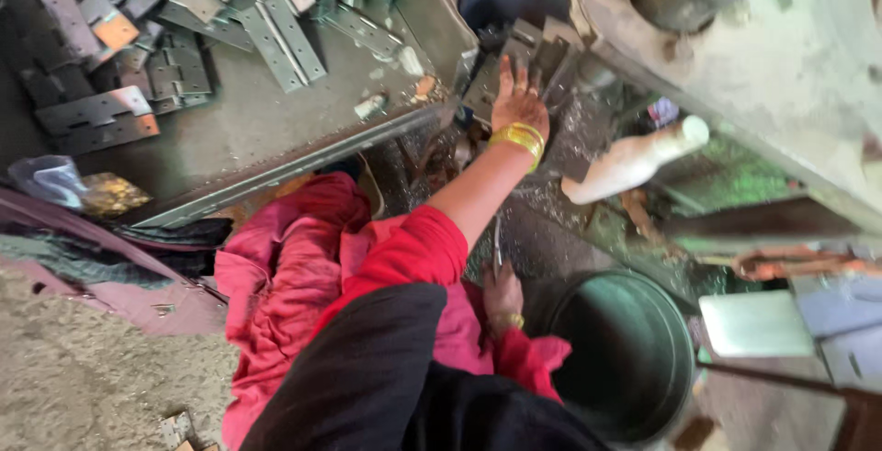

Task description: The person repeatedly picks small metal pieces from a bin, places them into a press machine, and operates the lever to process them. The person handles the metal pieces one at a time and returns them to the bin after processing.

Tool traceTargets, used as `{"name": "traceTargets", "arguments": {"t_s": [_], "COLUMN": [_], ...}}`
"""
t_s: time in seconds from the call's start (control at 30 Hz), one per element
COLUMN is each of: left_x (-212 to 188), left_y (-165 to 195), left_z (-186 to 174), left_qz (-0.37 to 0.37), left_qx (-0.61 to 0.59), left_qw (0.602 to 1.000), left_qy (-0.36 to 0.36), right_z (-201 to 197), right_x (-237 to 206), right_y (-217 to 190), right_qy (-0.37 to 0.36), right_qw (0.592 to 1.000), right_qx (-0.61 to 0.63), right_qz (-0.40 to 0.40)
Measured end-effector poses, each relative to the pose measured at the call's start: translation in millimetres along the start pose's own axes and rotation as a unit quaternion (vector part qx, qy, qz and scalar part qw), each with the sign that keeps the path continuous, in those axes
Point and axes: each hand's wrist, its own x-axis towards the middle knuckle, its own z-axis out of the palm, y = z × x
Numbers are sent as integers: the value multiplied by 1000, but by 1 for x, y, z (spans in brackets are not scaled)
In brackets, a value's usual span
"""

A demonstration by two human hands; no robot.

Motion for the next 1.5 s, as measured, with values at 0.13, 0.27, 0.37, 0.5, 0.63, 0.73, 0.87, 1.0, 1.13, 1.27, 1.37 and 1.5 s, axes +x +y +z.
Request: {"name": "traceTargets", "arguments": {"t_s": [0.13, 0.27, 0.37, 0.5, 0.63, 0.73, 0.87, 1.0, 1.13, 1.27, 1.37, 1.5], "left_x": [7, -17, -80, -133, -119, -79, -41, -46, -86, -96, -89, -86], "left_y": [-10, -13, -15, -43, -33, 16, 51, 22, -2, -2, -3, -7], "left_z": [-2, 7, 41, 56, 14, -15, 9, 49, 45, 2, -22, -28], "left_qz": [22, 16, 76, 167, 96, 31, -8, 74, 27, 44, 25, 25], "left_qx": [-25, -1, 36, -6, -177, -171, -196, -207, -72, -57, -65, -45], "left_qw": [999, 1000, 993, 952, 947, 951, 965, 969, 993, 996, 995, 992], "left_qy": [-18, 27, 78, 257, 251, 254, 176, 116, 85, -62, -68, -114], "right_z": [-16, -88, -130, -152, -157, -159, -160, -158, -160, -151, -127, -88], "right_x": [-3, -4, -4, -12, -17, -15, -10, -11, -7, -1, -2, -4], "right_y": [-17, -66, -110, -146, -157, -156, -152, -156, -163, -148, -118, -77], "right_qy": [-25, 66, 258, 338, 305, 295, 207, 130, 14, -63, -73, -42], "right_qw": [1000, 988, 945, 902, 923, 934, 965, 987, 997, 998, 997, 997], "right_qx": [-10, -132, 42, -38, 18, 23, 74, 21, 54, 21, 11, 28], "right_qz": [1, -43, -198, -267, -234, -202, -144, -97, -48, 17, 35, -59]}}
